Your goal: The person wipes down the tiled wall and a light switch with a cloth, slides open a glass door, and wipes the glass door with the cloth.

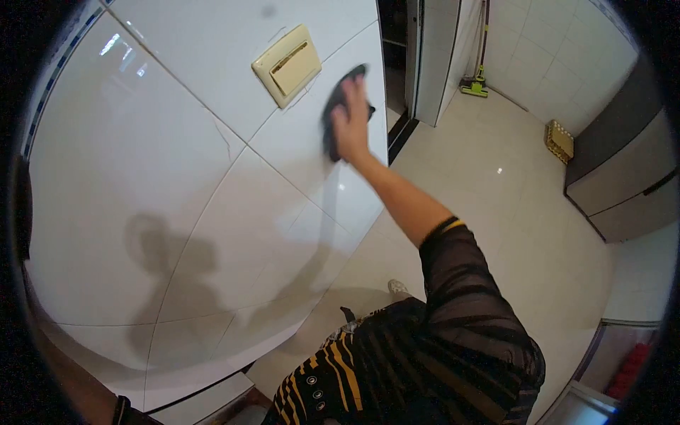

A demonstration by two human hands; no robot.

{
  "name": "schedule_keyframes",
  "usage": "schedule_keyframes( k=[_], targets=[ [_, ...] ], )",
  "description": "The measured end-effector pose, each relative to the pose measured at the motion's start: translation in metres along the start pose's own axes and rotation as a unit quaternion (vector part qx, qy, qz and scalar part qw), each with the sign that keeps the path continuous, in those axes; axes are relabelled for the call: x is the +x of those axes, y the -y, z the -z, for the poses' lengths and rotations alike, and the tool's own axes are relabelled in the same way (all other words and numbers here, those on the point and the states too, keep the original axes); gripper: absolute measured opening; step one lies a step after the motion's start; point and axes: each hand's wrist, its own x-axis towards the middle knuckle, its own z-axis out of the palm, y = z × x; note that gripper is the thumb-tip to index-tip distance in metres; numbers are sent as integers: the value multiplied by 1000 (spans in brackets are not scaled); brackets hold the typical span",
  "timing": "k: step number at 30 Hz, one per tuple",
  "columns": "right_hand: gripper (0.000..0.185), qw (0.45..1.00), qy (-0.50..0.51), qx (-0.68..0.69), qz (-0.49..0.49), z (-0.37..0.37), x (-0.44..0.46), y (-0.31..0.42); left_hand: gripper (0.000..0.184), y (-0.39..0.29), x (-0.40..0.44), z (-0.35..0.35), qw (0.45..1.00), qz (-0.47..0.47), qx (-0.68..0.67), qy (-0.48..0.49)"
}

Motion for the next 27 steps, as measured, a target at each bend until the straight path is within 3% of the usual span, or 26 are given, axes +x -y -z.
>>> schedule_keyframes(
  k=[4, 8, 10, 11, 12, 14, 15, 16, 17, 18, 20, 22, 25, 26, 27],
  targets=[
    [46, 951, -170, 77, -245, 0, 27, -77, 52, -7, 19, -3, 1000, 2, -2, 15],
    [49, 917, -195, 45, -344, -32, -70, -114, 51, -4, 18, -10, 1000, -8, 1, 12],
    [49, 853, -225, 103, -459, -44, -128, -115, 51, -8, 15, -7, 1000, -1, 0, 16],
    [49, 853, -223, 103, -461, -49, -145, -136, 50, -9, 12, -5, 1000, 5, 1, 20],
    [49, 785, -221, 214, -538, -53, -161, -160, 50, -7, 10, -1, 1000, 3, 2, 23],
    [49, 751, -226, 275, -556, -47, -145, -180, 49, 1, 5, 9, 999, -1, 10, 33],
    [49, 797, -236, 228, -508, -40, -121, -175, 49, 4, 4, 13, 999, -3, 12, 35],
    [51, 826, -231, 198, -474, -18, -67, -116, 48, 6, 3, 16, 999, -2, 7, 31],
    [53, 874, -213, 155, -409, -13, -47, -151, 47, 7, 0, 19, 1000, 0, 1, 29],
    [55, 900, -198, 86, -378, 3, -10, -115, 47, 9, 0, 21, 999, -3, 0, 35],
    [54, 899, -195, 94, -381, 9, 10, -124, 45, 6, -2, 16, 999, -4, -25, 23],
    [52, 920, -200, 125, -313, 1, 2, -158, 44, 2, 3, 8, 999, -3, -7, 37],
    [45, 871, -267, 87, -404, -15, -48, -185, 43, 3, 5, -1, 999, -2, 7, 53],
    [44, 826, -235, 233, -457, -19, -87, -223, 42, 9, 4, -4, 999, -17, -13, 41],
    [44, 787, -230, 291, -494, -24, -107, -237, 42, 13, 4, -1, 999, -30, -30, 28]
  ],
)
